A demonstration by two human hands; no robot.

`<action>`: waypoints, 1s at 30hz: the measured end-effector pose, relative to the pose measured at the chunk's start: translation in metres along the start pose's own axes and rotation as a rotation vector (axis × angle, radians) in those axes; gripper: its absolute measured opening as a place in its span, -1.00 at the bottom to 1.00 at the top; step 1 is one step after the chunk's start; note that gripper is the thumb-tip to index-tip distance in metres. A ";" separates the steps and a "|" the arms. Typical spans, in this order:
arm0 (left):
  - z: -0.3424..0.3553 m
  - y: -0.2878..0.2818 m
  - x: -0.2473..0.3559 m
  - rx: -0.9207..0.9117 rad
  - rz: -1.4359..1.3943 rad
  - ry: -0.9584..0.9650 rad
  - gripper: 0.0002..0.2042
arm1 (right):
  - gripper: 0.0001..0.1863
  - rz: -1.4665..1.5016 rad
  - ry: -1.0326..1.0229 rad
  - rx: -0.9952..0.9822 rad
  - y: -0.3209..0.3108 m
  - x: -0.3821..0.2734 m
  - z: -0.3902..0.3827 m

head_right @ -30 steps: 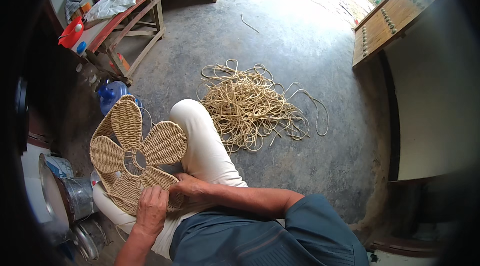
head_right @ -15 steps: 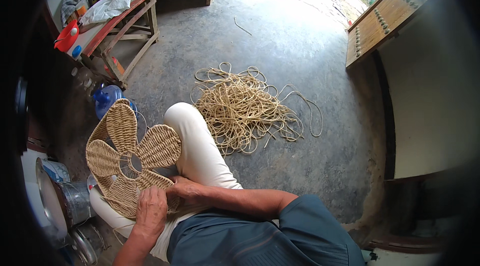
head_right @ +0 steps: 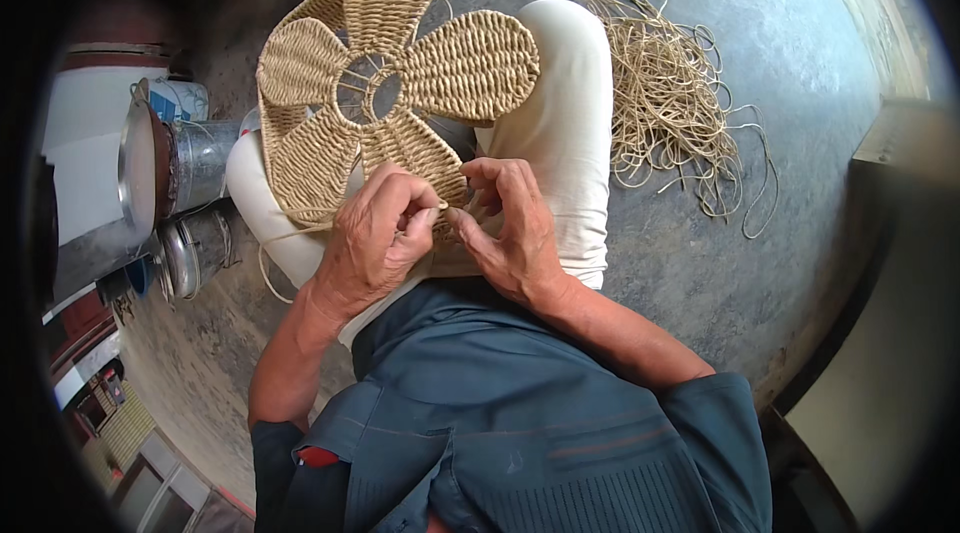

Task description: Weaving a flower-shaped wicker object and stirring a large pot on a stove.

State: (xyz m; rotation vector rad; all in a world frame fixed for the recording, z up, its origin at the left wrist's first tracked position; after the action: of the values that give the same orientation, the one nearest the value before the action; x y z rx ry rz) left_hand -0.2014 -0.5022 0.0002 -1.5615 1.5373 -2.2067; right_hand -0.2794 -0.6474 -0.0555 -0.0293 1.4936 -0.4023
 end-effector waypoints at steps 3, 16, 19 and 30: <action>0.002 -0.006 0.010 0.028 -0.140 0.025 -0.84 | -0.59 -0.143 -0.243 -0.054 0.006 -0.008 0.004; -0.038 -0.089 -0.086 0.444 -0.662 -0.439 -0.81 | -0.73 1.073 0.328 0.154 -0.126 0.067 0.044; -0.055 -0.102 -0.099 0.488 -0.601 -0.476 -0.81 | -0.76 0.696 0.216 0.485 -0.290 0.143 0.043; -0.075 -0.042 -0.074 0.213 -0.632 -0.785 -0.88 | -0.43 -1.439 0.281 0.438 -0.451 0.161 -0.016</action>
State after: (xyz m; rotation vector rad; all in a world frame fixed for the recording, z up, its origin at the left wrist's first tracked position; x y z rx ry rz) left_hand -0.1998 -0.3909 -0.0214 -2.6139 0.6146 -1.4873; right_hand -0.3998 -1.1099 -0.0927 -0.7478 1.4042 -1.9303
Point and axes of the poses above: each hand's wrist, its own z-axis towards the middle knuckle, its own y-axis out of the palm, x = y × z, the point moved 6 cm from there along z, towards the middle knuckle, and after that the axes turned 8 degrees about -y, right-handed, at the moved point
